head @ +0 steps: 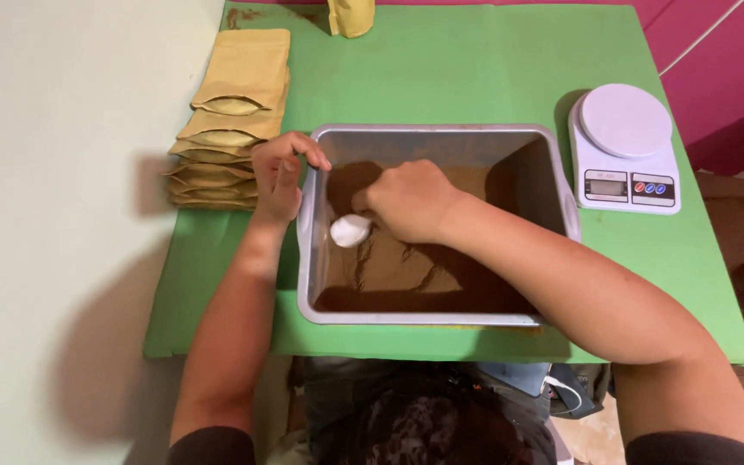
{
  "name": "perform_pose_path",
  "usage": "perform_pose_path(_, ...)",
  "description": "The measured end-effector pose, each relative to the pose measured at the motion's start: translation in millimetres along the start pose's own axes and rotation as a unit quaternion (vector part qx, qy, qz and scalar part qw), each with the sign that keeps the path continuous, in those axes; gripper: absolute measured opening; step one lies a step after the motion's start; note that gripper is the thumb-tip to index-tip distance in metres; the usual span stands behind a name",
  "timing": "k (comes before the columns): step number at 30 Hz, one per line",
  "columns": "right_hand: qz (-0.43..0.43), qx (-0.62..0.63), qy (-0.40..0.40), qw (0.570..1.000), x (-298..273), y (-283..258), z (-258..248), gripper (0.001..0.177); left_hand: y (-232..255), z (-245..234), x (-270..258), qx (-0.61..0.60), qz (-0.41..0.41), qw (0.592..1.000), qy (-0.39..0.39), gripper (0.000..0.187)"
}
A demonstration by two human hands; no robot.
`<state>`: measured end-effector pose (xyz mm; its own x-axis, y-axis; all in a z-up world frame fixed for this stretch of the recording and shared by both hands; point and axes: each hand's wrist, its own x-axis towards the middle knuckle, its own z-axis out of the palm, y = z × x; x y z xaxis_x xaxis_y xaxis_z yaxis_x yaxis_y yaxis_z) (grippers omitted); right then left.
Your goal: Using a small spoon to level and settle finely ground coffee powder in a square container next to a digital scale and packaging bags.
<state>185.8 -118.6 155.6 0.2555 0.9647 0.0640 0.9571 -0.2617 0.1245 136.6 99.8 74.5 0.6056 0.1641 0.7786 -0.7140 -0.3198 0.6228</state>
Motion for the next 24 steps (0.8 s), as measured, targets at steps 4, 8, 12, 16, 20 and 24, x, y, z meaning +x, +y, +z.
perform_pose_path(4,0.104,-0.018,-0.024,0.994,6,36,33,0.019,3,0,-1,0.008,0.002,1.0,-0.009,0.071)
perform_pose_path(8,0.155,0.101,-0.083,0.979,4,57,-3,0.028,-2,-1,-2,-0.001,-0.005,1.0,-0.003,0.063)
perform_pose_path(12,0.148,0.169,-0.11,0.968,0,60,-10,0.024,-5,-1,-3,0.005,-0.002,1.0,0.004,0.05)
perform_pose_path(16,0.136,0.178,-0.099,0.97,1,58,-10,0.023,-7,-1,-3,0.008,0.01,1.0,0.013,0.047)
perform_pose_path(20,0.138,0.193,-0.091,0.967,2,58,-7,0.024,-12,-3,-3,0.005,0.008,1.0,0.017,0.045)
perform_pose_path(24,0.136,0.209,-0.086,0.965,0,62,-16,0.023,-14,-1,2,0.015,0.011,1.0,0.022,0.044)
